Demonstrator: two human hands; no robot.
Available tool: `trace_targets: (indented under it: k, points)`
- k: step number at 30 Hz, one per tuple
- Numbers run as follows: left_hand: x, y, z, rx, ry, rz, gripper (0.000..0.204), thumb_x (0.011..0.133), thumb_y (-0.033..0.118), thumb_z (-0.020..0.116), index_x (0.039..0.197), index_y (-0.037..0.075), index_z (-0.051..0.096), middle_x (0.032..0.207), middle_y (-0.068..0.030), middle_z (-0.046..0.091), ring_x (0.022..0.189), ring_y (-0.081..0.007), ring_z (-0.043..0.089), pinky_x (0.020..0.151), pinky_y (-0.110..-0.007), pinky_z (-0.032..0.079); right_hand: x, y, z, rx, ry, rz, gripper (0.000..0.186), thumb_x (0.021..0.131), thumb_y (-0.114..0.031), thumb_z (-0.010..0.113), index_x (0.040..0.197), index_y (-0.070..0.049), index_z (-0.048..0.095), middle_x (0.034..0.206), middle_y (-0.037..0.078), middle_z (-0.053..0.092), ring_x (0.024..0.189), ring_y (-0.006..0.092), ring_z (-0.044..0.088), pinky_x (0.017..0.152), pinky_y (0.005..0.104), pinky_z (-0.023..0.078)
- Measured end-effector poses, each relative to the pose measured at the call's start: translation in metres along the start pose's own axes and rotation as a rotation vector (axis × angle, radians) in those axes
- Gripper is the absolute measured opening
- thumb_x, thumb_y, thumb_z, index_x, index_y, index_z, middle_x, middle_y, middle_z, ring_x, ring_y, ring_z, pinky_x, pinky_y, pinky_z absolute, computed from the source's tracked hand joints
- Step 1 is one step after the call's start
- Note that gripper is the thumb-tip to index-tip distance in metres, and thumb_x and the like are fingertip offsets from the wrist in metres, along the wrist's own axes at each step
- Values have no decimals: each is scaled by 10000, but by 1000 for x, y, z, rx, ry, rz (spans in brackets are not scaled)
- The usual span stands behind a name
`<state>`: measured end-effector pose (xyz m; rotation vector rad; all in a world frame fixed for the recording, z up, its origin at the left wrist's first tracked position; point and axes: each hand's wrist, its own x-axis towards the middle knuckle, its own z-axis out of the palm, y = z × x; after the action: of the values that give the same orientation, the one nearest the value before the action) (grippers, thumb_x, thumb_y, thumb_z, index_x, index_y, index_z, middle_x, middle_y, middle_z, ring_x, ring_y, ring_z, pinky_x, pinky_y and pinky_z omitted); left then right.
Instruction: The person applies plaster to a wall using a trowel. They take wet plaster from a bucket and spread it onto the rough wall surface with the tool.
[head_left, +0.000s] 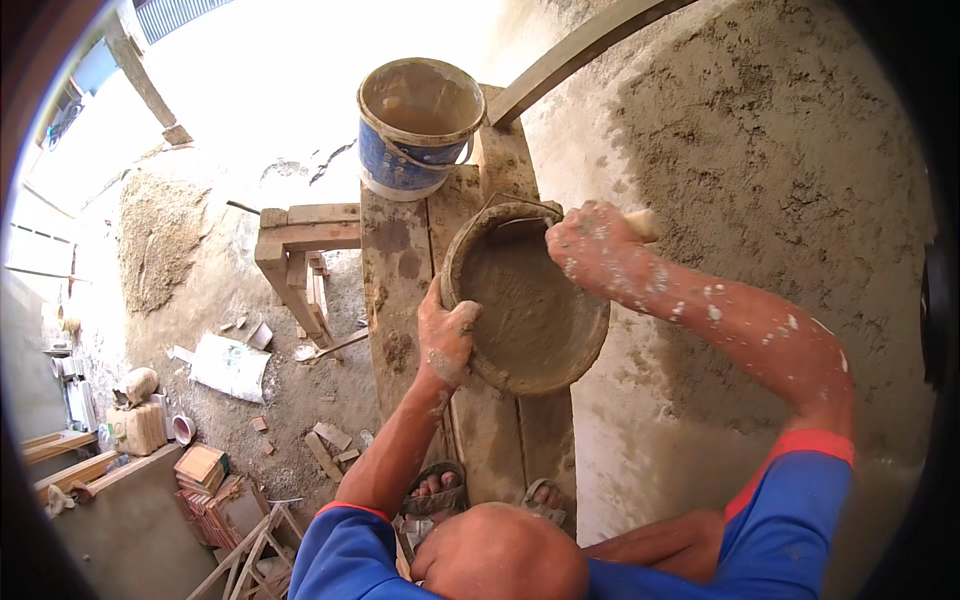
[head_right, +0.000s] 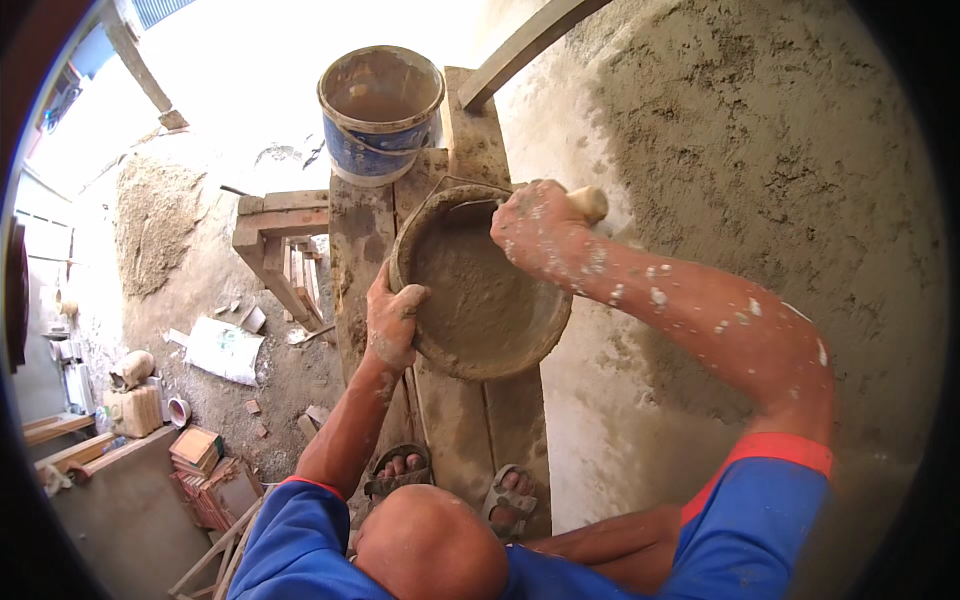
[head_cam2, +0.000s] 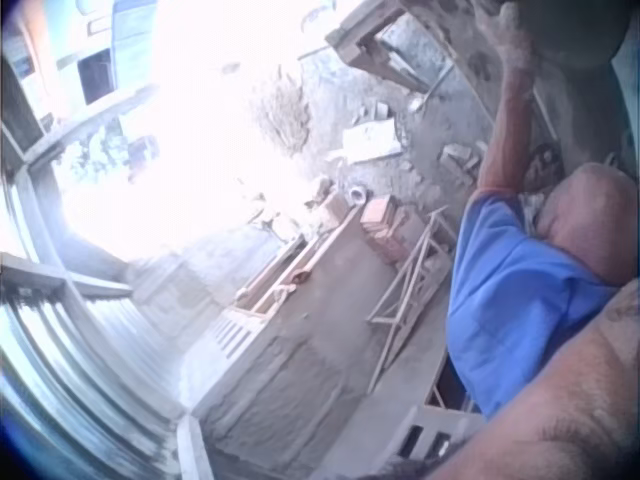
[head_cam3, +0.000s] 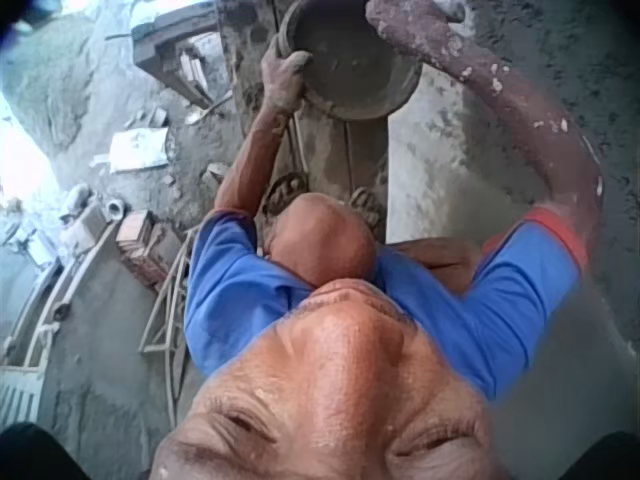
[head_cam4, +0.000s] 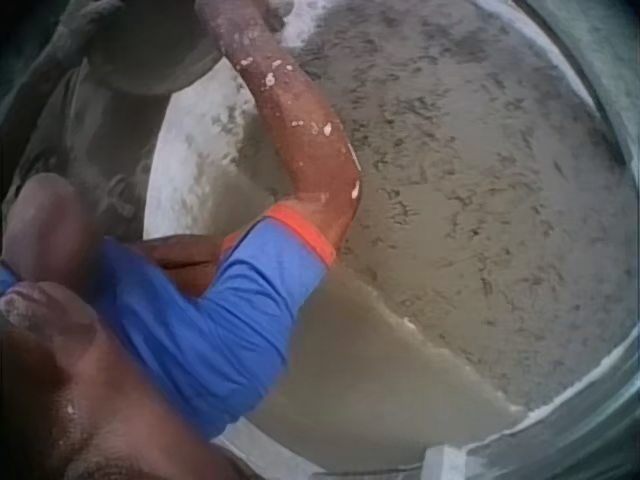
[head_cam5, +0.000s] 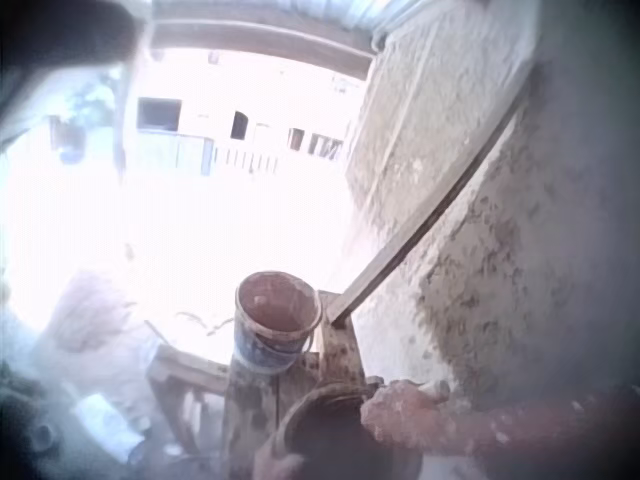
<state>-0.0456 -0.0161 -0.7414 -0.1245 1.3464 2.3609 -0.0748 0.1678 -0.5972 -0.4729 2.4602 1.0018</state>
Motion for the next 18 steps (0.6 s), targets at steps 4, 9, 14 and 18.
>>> trace_targets:
  k: [4,9,14,18]
  points:
    - [-7,-7,13,39,9,96,442,717,20,542,1149,-68,571,948,-111,670,839,-164,618,776,-298,509,4,-24,27,74,-32,-73,123,731,-158,663,785,-59,713,717,100,694,744,240,710,632,354,558]
    - [-19,-5,13,45,19,132,439,720,25,528,1147,-70,567,952,-120,670,854,-177,624,800,-307,504,6,-5,21,305,-396,-235,209,730,-164,615,867,-51,724,819,142,712,786,310,705,674,400,574]
    - [-32,2,24,246,45,178,467,725,30,516,1179,-75,544,991,-156,664,896,-225,634,851,-338,489,-13,-14,52,654,-602,-203,360,780,-254,607,1050,-27,677,961,173,691,830,285,687,688,404,567]
    - [-41,-16,15,391,106,214,469,730,36,514,1185,-78,538,997,-162,664,901,-241,632,862,-352,482,-44,-36,54,1466,-559,68,407,831,-286,614,1046,59,627,843,152,622,664,218,617,611,359,541]
